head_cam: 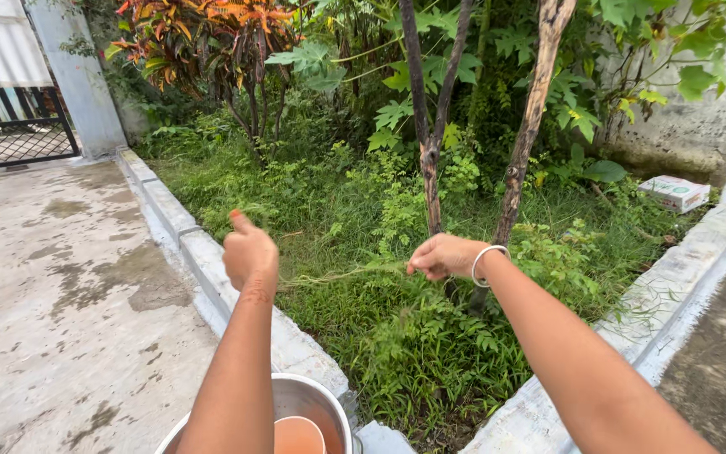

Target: The person pulls out weeds and grass from around the base of trees by hand, tossing some of the pulled vegetation into a metal bowl.

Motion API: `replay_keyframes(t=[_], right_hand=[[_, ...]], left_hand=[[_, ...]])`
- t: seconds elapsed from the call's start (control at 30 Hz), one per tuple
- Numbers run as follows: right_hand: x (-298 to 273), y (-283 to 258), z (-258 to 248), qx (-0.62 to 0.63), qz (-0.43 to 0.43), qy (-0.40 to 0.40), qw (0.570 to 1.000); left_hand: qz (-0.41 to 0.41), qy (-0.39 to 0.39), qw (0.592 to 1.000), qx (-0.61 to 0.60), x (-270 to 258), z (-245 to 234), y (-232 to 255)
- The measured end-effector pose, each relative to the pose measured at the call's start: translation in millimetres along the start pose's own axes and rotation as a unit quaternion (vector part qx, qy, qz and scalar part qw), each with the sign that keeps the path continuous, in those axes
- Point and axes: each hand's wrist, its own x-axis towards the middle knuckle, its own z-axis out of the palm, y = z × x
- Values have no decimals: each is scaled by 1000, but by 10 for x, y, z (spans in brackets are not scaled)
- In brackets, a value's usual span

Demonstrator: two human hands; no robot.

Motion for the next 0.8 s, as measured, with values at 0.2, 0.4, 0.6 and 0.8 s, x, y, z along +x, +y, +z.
replay_keyframes(t=[0.2,0.4,0.6,0.8], right_hand=[[96,-601,321,-27,-97,150,984],[540,-1101,336,255,-217,211,918],[930,-525,-212,305,-181,245,902],[1328,539,-367,190,-3,325,926]], left_hand=[[198,-210,954,78,-21,468,-4],[173,-426,888,-23,-134,1746,70],[152,-485,860,-41,69,2605,-97],[40,-569,822,-3,106,2781,-524]])
